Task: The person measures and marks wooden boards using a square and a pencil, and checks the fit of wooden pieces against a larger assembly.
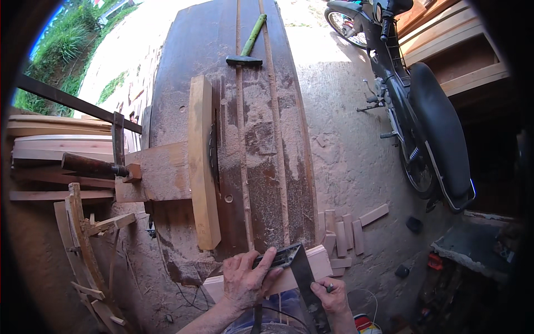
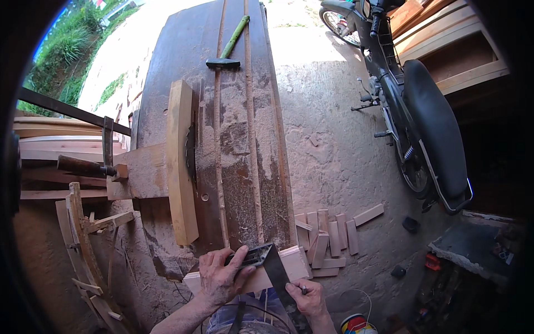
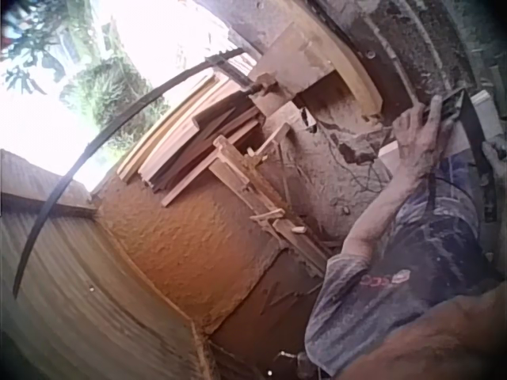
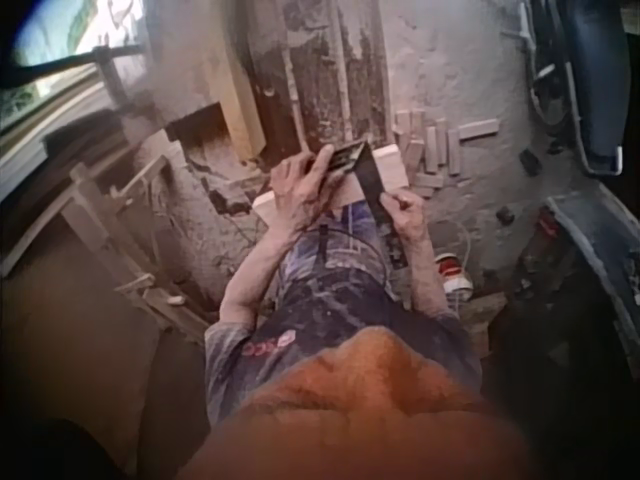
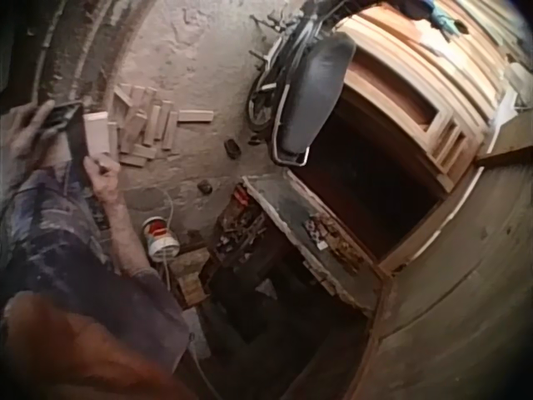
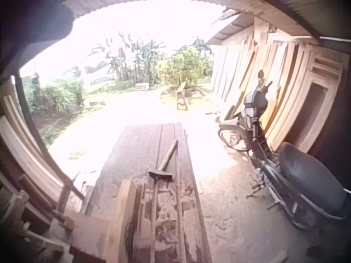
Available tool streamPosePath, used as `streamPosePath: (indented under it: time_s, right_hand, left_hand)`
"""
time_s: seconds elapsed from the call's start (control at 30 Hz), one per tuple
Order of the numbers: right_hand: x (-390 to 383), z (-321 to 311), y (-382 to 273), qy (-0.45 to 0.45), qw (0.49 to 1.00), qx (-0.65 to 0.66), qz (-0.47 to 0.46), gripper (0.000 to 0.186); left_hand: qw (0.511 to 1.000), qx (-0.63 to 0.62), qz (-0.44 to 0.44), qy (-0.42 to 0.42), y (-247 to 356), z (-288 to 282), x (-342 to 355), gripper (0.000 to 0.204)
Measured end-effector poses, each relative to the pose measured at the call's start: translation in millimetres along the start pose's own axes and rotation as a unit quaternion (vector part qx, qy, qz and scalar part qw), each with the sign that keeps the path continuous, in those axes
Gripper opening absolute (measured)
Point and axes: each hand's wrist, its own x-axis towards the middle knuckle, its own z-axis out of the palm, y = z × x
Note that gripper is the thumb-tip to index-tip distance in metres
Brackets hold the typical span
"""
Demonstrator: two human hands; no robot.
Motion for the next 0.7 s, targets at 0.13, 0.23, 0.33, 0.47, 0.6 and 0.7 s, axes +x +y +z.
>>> streamPosePath:
  time_s: [0.13,0.23,0.33,0.47,0.6,0.7]
  right_hand:
    - [-0.6,0.7,-7.9,-0.004,1.000,-0.010,0.005,0.018]
    - [1.1,-0.8,-7.0,-0.012,1.000,0.006,0.017,0.017]
    - [0.0,-3.0,-12.8,-0.026,0.999,-0.030,0.034,0.028]
    - [-2.5,-18.3,-60.5,0.039,0.932,-0.311,-0.181,0.049]
    - [-23.8,-28.7,-83.2,0.156,0.931,-0.239,-0.226,0.064]
    - [-18.2,-12.6,-97.1,0.117,0.943,-0.181,-0.254,0.060]
  left_hand:
    - [1.000,0.016,0.001,-0.006,0.1,-0.2,-1.4,0.050]
    - [1.000,0.020,0.007,-0.005,-0.1,-0.4,-0.8,0.050]
    - [1.000,0.025,0.015,0.001,0.4,-2.1,1.0,0.048]
    - [0.999,0.027,0.018,0.008,0.9,-3.7,-1.7,0.047]
    - [0.999,0.037,0.029,0.025,-1.4,-3.6,-4.3,0.049]
    - [0.998,0.042,0.040,0.037,-1.0,-0.5,-6.2,0.048]
